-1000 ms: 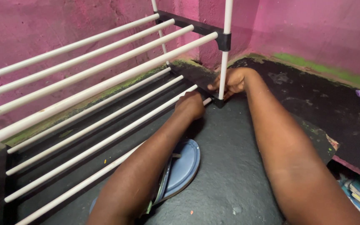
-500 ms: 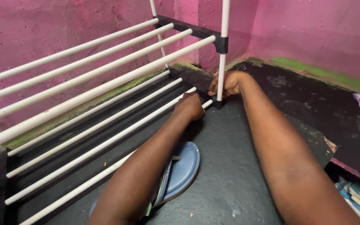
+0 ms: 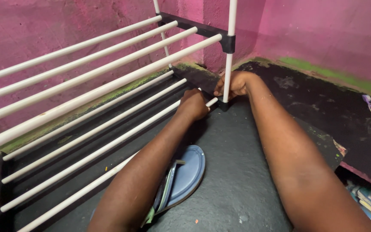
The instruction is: The person wipes the horizontal bars of a white shoe rack with a cloth, then cleans a blue flip-flop on the floor. The person handles the rack bars and the flip-flop one at a time.
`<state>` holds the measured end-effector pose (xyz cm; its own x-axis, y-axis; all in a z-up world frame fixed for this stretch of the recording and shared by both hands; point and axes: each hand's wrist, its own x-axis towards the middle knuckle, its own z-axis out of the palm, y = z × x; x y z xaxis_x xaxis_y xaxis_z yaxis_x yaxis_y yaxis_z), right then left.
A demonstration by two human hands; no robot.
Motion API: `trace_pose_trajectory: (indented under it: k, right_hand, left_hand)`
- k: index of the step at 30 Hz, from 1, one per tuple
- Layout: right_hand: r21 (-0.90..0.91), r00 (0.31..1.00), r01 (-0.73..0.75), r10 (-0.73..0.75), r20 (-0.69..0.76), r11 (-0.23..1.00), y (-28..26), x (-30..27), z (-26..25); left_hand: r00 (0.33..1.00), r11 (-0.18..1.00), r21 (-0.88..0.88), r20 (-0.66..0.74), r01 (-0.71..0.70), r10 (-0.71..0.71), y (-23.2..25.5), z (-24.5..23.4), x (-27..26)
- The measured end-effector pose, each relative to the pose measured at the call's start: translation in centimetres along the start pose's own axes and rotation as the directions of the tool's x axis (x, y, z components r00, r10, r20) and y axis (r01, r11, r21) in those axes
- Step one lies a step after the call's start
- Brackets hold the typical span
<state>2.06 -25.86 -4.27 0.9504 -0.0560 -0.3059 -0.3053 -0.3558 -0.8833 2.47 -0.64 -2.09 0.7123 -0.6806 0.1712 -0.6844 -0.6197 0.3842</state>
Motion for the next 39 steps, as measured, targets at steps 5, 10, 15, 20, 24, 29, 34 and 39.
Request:
trace_pose_trajectory:
  k: [5,10,15,20,24,29,34,39]
  right_hand:
    - [-0.005,1.0,-0.015,0.015,-0.015,1.0,-0.2,-0.1,0.2]
    - [-0.016,1.0,-0.005,0.005,-0.025,1.0,-0.2,-0.2,0.2]
    - [-0.049,0.997,0.065,-0.067,-0.034,0.997,-0.2,-0.2,0.6]
    - [-0.073,0.996,0.079,-0.082,-0.041,0.994,-0.3,-0.5,0.6]
    - [-0.122,0.997,0.073,-0.077,-0.029,0.99,-0.7,-0.4,0.8]
    - [-0.146,0.995,0.083,-0.09,-0.043,0.986,-1.0,-1.0,0.9]
    - [-0.065,0.999,0.027,-0.029,-0.023,0.998,-1.4,-1.5,1.2]
    - [-0.014,0.971,-0.081,0.076,-0.225,0.997,-1.6,-2.0,0.3]
  left_hand:
    - [0.999,0.999,-0.016,-0.002,-0.046,0.046,-0.4,0.6,-0.1]
    - [1.0,0.999,-0.033,-0.009,-0.014,0.014,0.0,0.6,-0.1]
    - [0.999,0.999,-0.044,-0.038,-0.018,0.017,0.6,0.4,-0.6]
    - [0.999,0.999,-0.036,0.015,-0.03,0.03,1.6,0.2,-0.7]
    - [0.994,0.998,0.002,0.088,-0.06,0.06,2.3,-0.6,-0.1]
    - [0.94,0.979,-0.143,0.327,0.147,-0.094,1.7,-1.1,1.4]
    - [0.963,0.986,-0.146,0.245,-0.082,0.116,-0.4,-0.3,1.4]
    - [0.975,0.971,-0.087,-0.023,-0.222,0.221,-0.1,-3.8,-0.7]
